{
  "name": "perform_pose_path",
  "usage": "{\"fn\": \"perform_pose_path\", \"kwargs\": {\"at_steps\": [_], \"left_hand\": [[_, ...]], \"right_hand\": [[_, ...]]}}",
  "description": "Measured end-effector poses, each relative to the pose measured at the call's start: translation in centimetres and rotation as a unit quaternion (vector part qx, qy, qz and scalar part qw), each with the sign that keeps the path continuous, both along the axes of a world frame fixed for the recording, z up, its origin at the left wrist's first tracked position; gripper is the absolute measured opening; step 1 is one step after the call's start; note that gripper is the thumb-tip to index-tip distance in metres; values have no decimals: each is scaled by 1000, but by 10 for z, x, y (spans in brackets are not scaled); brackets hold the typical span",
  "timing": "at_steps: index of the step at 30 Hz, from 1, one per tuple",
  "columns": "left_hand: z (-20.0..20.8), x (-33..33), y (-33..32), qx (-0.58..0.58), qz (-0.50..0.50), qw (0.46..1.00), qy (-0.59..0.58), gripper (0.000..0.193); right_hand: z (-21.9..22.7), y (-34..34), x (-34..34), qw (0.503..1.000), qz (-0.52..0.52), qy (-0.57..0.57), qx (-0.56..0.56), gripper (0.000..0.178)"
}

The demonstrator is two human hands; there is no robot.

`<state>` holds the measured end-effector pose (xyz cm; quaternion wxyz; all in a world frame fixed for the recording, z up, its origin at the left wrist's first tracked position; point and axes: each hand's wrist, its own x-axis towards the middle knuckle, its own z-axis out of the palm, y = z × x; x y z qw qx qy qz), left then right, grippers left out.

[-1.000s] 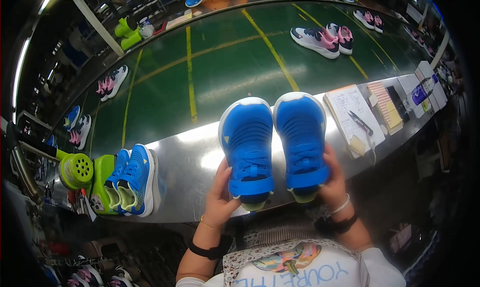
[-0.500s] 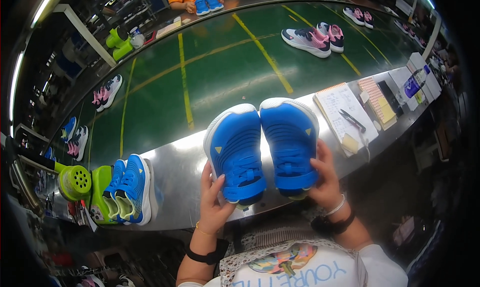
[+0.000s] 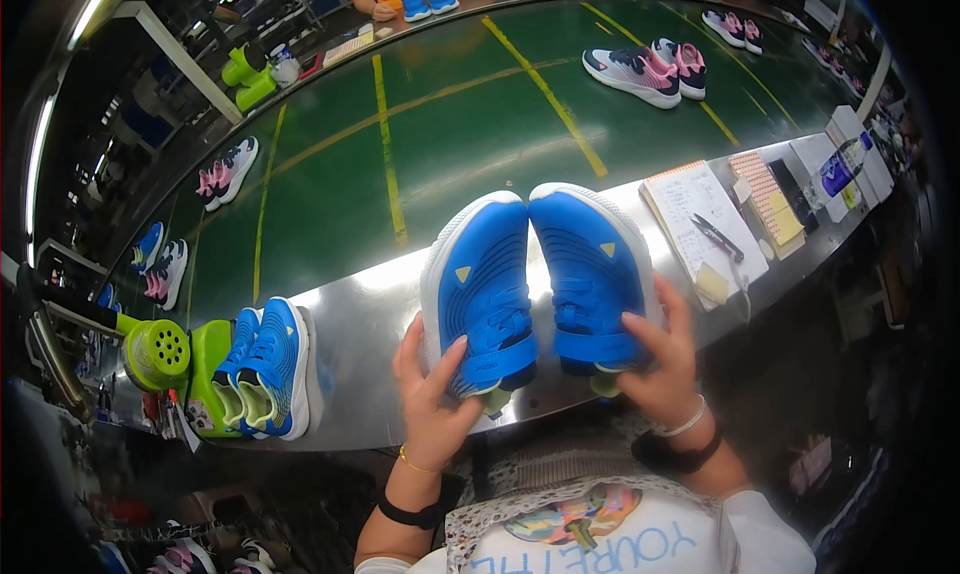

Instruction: The recorder is inspecting various pairs of shoes on a conveyor belt and workbench, checking for defects and marking/logging notes.

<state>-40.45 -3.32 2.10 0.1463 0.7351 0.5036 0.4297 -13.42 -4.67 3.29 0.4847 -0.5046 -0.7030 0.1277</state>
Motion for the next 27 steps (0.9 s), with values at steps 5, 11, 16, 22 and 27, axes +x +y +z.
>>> {"fn": "perform_pose_path", "kwargs": {"at_steps": [5, 11, 16, 22, 27], "left_hand": [[5, 0, -3, 9, 13, 999, 28, 59], [12, 1, -7, 22, 24, 998, 62, 56], [17, 7, -10, 21, 56, 992, 109, 52], [16, 6, 4, -42, 16, 987, 153, 59], [-3, -31, 30, -268, 16, 945, -186, 47]], "right_hand": [[7, -4, -7, 998, -28, -46, -15, 60], [15, -6, -22, 991, -68, -106, -33, 57], [22, -5, -33, 985, -72, -151, -51, 54], [23, 3, -25, 977, -17, -175, -123, 50], [11, 19, 2, 964, -26, 74, -253, 39]]}}
